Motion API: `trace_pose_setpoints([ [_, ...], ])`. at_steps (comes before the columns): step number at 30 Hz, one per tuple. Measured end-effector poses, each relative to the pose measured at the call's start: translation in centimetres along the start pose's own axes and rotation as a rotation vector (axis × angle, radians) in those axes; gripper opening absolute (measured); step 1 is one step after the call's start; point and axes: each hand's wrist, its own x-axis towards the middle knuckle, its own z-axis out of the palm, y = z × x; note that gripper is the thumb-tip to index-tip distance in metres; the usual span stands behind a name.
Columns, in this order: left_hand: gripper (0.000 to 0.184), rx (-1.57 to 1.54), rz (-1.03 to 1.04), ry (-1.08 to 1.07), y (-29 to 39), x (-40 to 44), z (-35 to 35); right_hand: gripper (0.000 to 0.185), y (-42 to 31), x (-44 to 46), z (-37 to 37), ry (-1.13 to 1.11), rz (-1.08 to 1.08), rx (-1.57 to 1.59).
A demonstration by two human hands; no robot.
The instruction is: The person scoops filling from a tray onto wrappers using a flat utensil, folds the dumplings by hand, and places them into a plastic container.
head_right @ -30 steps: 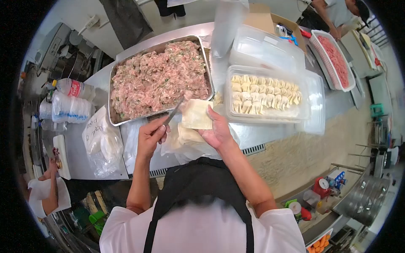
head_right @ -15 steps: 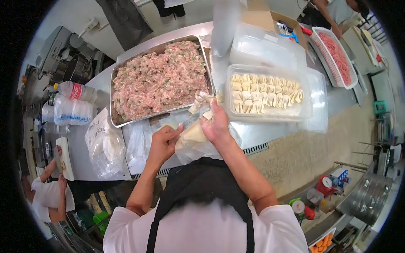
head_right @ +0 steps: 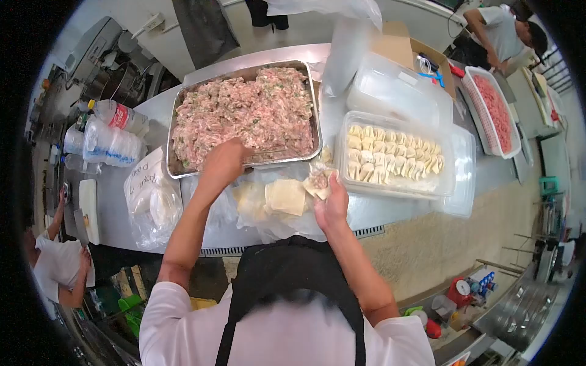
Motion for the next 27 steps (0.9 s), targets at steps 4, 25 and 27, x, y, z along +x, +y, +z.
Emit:
trace_pose_setpoints([
  [4, 0.015, -0.021, 0.094, -0.065, 1.4, 1.5, 1.5, 0.039, -0.3, -0.8, -0.4, 0.076, 0.052, 0.007],
  [25, 0.03, -0.641, 0.07, 0.193, 6.1, -9.1, 0.0, 0.041, 0.4, 1.2, 2.9, -0.015, 0.108, 0.258],
  [27, 0.029, -0.592, 0.128, 0.22, 5.7, -8.9, 1.6, 0.043, 0.2, 1.1, 2.8, -0.115, 0.119, 0.234],
])
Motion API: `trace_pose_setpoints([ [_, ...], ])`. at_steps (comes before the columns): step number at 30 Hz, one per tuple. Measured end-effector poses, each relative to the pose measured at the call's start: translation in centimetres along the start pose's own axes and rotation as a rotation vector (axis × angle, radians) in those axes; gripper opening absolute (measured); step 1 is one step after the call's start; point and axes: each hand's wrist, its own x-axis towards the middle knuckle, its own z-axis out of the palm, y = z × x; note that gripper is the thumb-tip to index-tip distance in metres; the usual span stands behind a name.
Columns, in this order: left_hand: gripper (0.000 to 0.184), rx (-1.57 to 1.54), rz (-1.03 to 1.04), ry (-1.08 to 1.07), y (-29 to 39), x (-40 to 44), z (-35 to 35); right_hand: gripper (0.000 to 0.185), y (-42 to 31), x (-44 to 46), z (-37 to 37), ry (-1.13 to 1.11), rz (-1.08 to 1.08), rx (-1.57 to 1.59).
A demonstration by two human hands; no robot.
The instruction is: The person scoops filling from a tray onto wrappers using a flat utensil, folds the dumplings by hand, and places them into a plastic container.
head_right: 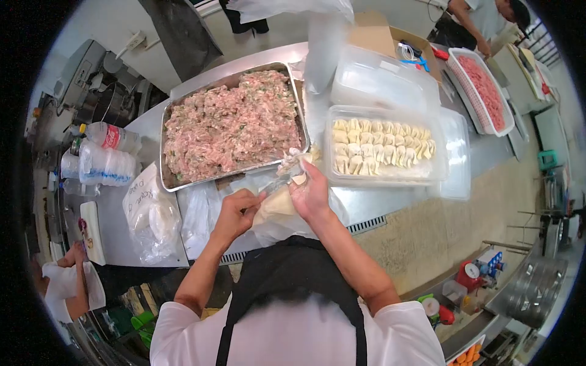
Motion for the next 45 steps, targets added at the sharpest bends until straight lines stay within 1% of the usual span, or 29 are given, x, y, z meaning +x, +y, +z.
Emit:
trace_pose_setpoints([
  [2, 0.027, -0.131, -0.053, -0.022, -0.4, 0.4, 0.0, 0.053, -0.7, 0.5, -1.6, -0.396, 0.081, -0.004],
  [3, 0.026, -0.139, -0.097, -0.037, 0.7, 0.6, -1.1, 0.068, -1.2, -0.7, -0.7, -0.379, 0.113, -0.014],
  [4, 0.026, -0.143, -0.098, -0.036, 1.5, 0.6, -1.8, 0.068, -1.1, -0.9, -1.5, -0.377, 0.113, -0.017],
  [6, 0.026, -0.25, -0.177, 0.016, 2.4, 0.6, -2.9, 0.064, -0.5, -0.8, -2.5, -0.253, -0.28, -0.84],
  [7, 0.026, -0.245, -0.176, 0.014, 2.5, 0.5, -3.1, 0.064, -0.4, -0.8, -2.6, -0.253, -0.281, -0.834],
  [9, 0.027, -0.176, -0.107, -0.075, 2.7, 0.4, -3.2, 0.057, -0.5, -1.1, -2.6, -0.284, -0.423, -1.295],
  [10, 0.027, -0.176, -0.102, -0.08, 3.0, 0.3, -3.4, 0.057, -0.6, -1.2, -2.4, -0.278, -0.427, -1.292],
  [12, 0.028, -0.062, -0.099, -0.211, 3.9, 0.2, -3.8, 0.04, -0.6, -1.1, -1.7, -0.303, -0.66, -1.45],
  [13, 0.028, -0.068, -0.085, -0.22, 4.2, 0.3, -4.4, 0.025, -0.6, -1.1, -1.2, -0.394, -0.858, -1.487],
  [14, 0.03, -0.084, -0.086, -0.182, 4.1, 0.4, -5.5, 0.025, -1.0, -1.2, -0.9, -0.373, -0.869, -1.498],
  [16, 0.034, -0.111, -0.103, -0.068, 4.1, 0.4, -7.6, 0.013, -2.2, -2.3, 0.3, -0.268, -0.616, -1.469],
  [17, 0.035, -0.121, -0.116, 0.013, 4.1, 0.5, -8.5, 0.02, -3.2, -2.3, 0.3, -0.259, -0.618, -1.448],
  [18, 0.035, -0.217, -0.129, 0.107, 3.7, 0.4, -8.7, 0.02, -4.6, -2.7, 0.4, -0.231, -0.629, -1.461],
  [20, 0.035, -0.303, -0.096, 0.165, 2.4, 0.4, -9.0, 0.025, -7.6, -3.7, 0.5, -0.165, -0.732, -1.291],
  [22, 0.036, -0.279, -0.182, 0.129, 2.1, 0.2, -9.2, 0.029, -11.7, -4.5, 0.3, 0.007, -1.033, -1.335],
  [24, 0.037, -0.305, -0.181, 0.112, 2.0, 0.1, -8.9, 0.039, -16.4, -6.0, 1.2, 0.229, -1.053, -1.28],
  [26, 0.037, -0.323, -0.187, 0.102, 1.4, -0.1, -8.4, 0.04, -21.8, -7.2, 1.5, 0.296, -0.895, -1.468],
  [27, 0.037, -0.327, -0.175, 0.114, 0.9, -0.3, -8.2, 0.04, -24.2, -7.3, 0.9, 0.298, -0.896, -1.477],
  [29, 0.038, -0.334, -0.167, 0.128, 0.5, -0.4, -7.8, 0.036, -27.5, -6.7, -1.2, 0.465, -0.72, -1.808],
  [30, 0.038, -0.349, -0.188, 0.129, 0.5, -0.4, -7.6, 0.036, -28.2, -6.2, -2.7, 0.466, -0.72, -1.814],
  [32, 0.038, -0.369, -0.208, 0.134, 0.5, -0.2, -7.4, 0.021, -29.0, -5.0, -5.2, 0.449, -0.791, -2.21],
  [33, 0.039, -0.37, -0.207, 0.121, 0.5, -0.2, -7.3, 0.021, -28.9, -4.8, -5.2, 0.448, -0.792, -2.213],
  [35, 0.039, -0.371, -0.206, 0.108, 0.4, -0.2, -7.3, 0.026, -28.3, -4.3, -5.4, 0.294, -0.847, -2.19],
  [36, 0.039, -0.353, -0.211, 0.1, 0.3, -0.2, -7.3, 0.026, -27.9, -4.1, -5.4, 0.294, -0.849, -2.19],
  [38, 0.04, -0.334, -0.216, 0.092, 0.1, -0.3, -7.4, 0.037, -27.5, -3.7, -5.3, 0.436, -0.919, -2.2],
  [39, 0.04, -0.339, -0.218, 0.104, 0.0, -0.4, -7.4, 0.037, -27.6, -3.7, -5.4, 0.436, -0.92, -2.199],
  [41, 0.04, -0.342, -0.22, 0.116, -0.3, -0.8, -7.6, 0.042, -27.9, -3.4, -5.7, 0.467, -0.664, -1.99],
  [43, 0.039, -0.361, -0.314, 0.066, -0.5, -0.9, -7.9, 0.045, -27.9, -2.2, -6.9, 0.481, -0.668, -2.023],
  [45, 0.039, -0.357, -0.276, 0.084, -0.6, -0.8, -7.2, 0.049, -28.0, -1.9, -7.4, 0.499, -0.673, -2.057],
])
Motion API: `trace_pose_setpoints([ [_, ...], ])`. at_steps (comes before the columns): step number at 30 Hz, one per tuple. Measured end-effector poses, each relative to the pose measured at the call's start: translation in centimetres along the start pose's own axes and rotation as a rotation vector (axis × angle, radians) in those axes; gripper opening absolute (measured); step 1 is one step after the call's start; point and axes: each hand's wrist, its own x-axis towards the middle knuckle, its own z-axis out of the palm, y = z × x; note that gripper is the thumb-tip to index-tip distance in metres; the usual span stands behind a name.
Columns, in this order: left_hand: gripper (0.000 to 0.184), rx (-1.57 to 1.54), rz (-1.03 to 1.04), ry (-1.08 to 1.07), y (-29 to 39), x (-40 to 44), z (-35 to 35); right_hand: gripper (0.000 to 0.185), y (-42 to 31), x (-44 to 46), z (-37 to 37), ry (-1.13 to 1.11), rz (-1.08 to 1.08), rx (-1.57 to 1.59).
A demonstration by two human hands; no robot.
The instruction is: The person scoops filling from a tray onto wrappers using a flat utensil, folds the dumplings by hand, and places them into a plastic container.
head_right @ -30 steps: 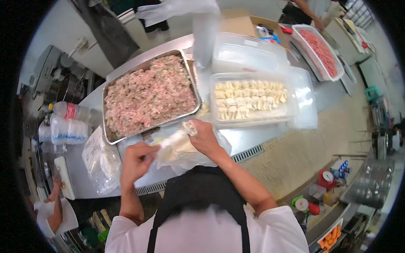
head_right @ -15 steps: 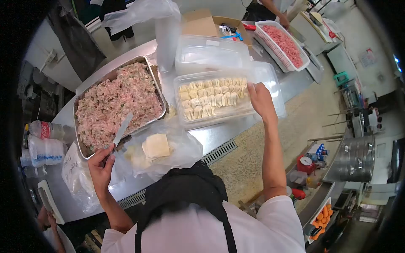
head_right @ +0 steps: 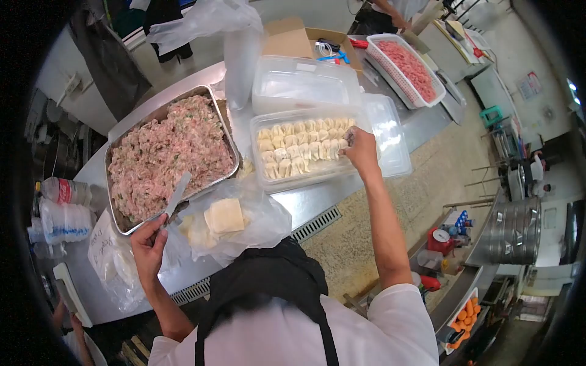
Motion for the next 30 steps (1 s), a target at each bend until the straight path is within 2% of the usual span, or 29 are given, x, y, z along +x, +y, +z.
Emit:
trace_pose_setpoints([
  [3, 0.04, 0.005, 0.031, 0.001, -0.1, 0.1, 0.3, 0.045, -1.3, -0.4, -0.8, 0.031, -0.106, -0.13],
  [5, 0.04, 0.02, 0.009, 0.01, 0.1, -0.1, 0.2, 0.039, -4.1, -2.2, -1.4, 0.231, -0.168, -0.217],
  [6, 0.04, 0.042, -0.013, 0.019, 0.3, -0.2, 0.2, 0.039, -6.7, -3.4, -1.9, 0.211, -0.186, -0.202],
  [8, 0.04, 0.071, -0.073, 0.011, -0.2, -0.5, 0.0, 0.029, -12.4, -6.6, -1.4, 0.185, -0.299, 0.176],
  [10, 0.04, 0.043, -0.106, 0.039, -0.4, -0.5, 0.8, 0.024, -14.8, -9.7, 2.7, -0.153, -0.456, 0.446],
  [13, 0.04, 0.034, -0.12, 0.044, -0.9, -0.7, 1.6, 0.02, -17.9, -14.3, 12.6, -0.406, -0.769, 0.534],
  [15, 0.04, 0.07, -0.125, 0.041, -0.8, -1.0, 1.5, 0.02, -19.5, -16.3, 16.9, -0.446, -0.768, 0.471],
  [17, 0.04, 0.075, -0.141, 0.06, -0.4, -1.4, 1.1, 0.019, -20.0, -17.0, 19.7, -0.518, -0.739, 0.141],
  [19, 0.039, 0.063, -0.15, 0.097, -1.3, -1.7, 0.5, 0.016, -19.9, -16.2, 20.8, -0.451, -0.772, 0.21],
  [22, 0.037, 0.209, -0.064, 0.129, -2.2, -1.2, -0.8, 0.01, -19.2, -15.3, 20.3, -0.563, -0.655, 0.302],
  [23, 0.036, 0.407, -0.042, 0.078, -2.2, -0.8, -1.3, 0.01, -19.0, -15.0, 19.9, -0.564, -0.659, 0.303],
  [24, 0.034, 0.603, -0.021, 0.027, -2.0, -0.3, -1.7, 0.009, -18.9, -14.6, 19.2, -0.608, -0.555, 0.427],
  [25, 0.034, 0.605, -0.024, 0.034, -1.3, 0.5, -1.9, 0.009, -18.7, -14.2, 18.6, -0.651, -0.447, 0.549],
  [27, 0.028, 0.894, -0.055, -0.091, 0.1, 2.6, -1.5, 0.012, -18.1, -13.4, 17.3, -0.62, -0.445, 0.598],
  [28, 0.028, 0.894, -0.061, -0.087, -0.1, 3.8, -0.9, 0.013, -17.9, -13.2, 16.6, -0.613, -0.365, 0.729],
  [29, 0.028, 0.939, 0.02, -0.084, -0.9, 5.1, 0.0, 0.014, -17.6, -13.1, 15.9, -0.603, -0.28, 0.858],
  [30, 0.029, 0.984, 0.102, -0.083, -1.8, 6.3, 1.0, 0.014, -17.6, -13.0, 15.1, -0.607, -0.281, 0.859],
])
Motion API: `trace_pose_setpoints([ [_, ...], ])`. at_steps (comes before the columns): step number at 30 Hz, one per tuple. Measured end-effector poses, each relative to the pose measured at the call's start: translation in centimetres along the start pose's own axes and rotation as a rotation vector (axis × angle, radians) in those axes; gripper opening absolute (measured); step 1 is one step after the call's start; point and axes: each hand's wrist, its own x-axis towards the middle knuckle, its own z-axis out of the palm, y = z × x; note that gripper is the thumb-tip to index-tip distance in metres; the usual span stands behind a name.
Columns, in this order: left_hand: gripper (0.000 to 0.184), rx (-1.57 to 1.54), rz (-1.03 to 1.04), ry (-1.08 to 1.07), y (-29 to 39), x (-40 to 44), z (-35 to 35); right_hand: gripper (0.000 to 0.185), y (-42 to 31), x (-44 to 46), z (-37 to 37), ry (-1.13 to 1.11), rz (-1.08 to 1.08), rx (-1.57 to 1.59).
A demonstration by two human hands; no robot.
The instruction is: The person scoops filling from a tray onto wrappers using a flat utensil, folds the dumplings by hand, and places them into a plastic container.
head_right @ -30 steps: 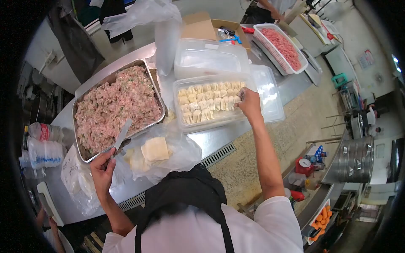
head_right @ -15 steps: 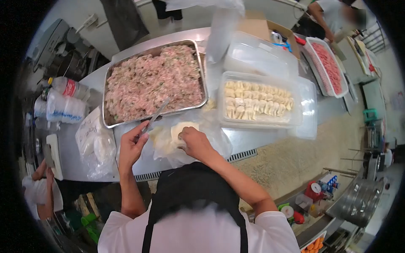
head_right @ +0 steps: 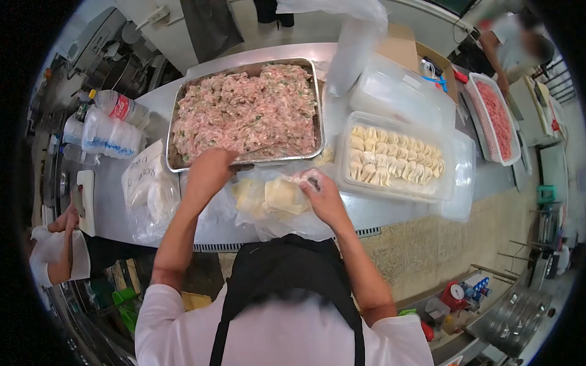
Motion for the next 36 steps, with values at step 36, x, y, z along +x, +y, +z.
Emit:
trace_pose_setpoints([
  [36, 0.042, -0.563, 0.154, 0.111, 3.2, -4.2, 4.5, 0.047, 0.3, 2.0, 1.2, 0.162, 0.194, 1.651],
])
